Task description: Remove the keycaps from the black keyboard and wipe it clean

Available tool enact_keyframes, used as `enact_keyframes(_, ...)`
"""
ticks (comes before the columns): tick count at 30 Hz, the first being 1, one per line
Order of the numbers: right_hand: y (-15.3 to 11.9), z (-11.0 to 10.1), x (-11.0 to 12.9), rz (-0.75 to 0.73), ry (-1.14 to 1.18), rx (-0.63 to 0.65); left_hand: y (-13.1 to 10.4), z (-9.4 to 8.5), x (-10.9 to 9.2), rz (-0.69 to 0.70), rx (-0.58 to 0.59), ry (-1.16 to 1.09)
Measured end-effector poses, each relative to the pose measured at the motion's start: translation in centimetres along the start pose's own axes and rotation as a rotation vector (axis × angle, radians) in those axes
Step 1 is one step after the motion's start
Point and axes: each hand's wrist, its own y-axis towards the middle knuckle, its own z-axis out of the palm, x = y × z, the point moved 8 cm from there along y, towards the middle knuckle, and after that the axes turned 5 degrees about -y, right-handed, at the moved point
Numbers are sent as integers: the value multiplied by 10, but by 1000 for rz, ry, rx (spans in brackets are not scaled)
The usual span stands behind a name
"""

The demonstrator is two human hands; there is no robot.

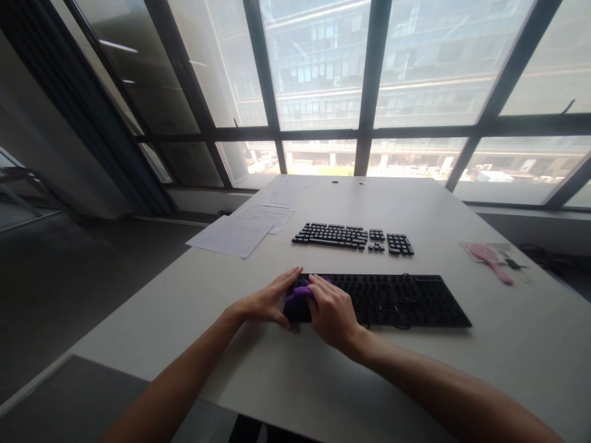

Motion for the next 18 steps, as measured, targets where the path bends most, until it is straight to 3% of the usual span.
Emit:
enact_keyframes(3, 10, -24, -13, 50, 7, -155, -1, 0, -2, -4, -3, -3)
enact_keyframes(6, 14, -30, -18, 48, -16, -217, -2, 0, -6, 5, -21, 4)
enact_keyframes(8, 14, -19, -15, 31, -45, -168, -1, -2, -10, 17, -47, 15)
enact_keyframes(13, 5, 26, 0, -48, -91, 100, -1, -6, -14, 74, -66, 47)
enact_keyframes(18, 3, 34, 0, -65, -95, 180, -2, -8, -11, 78, -62, 38)
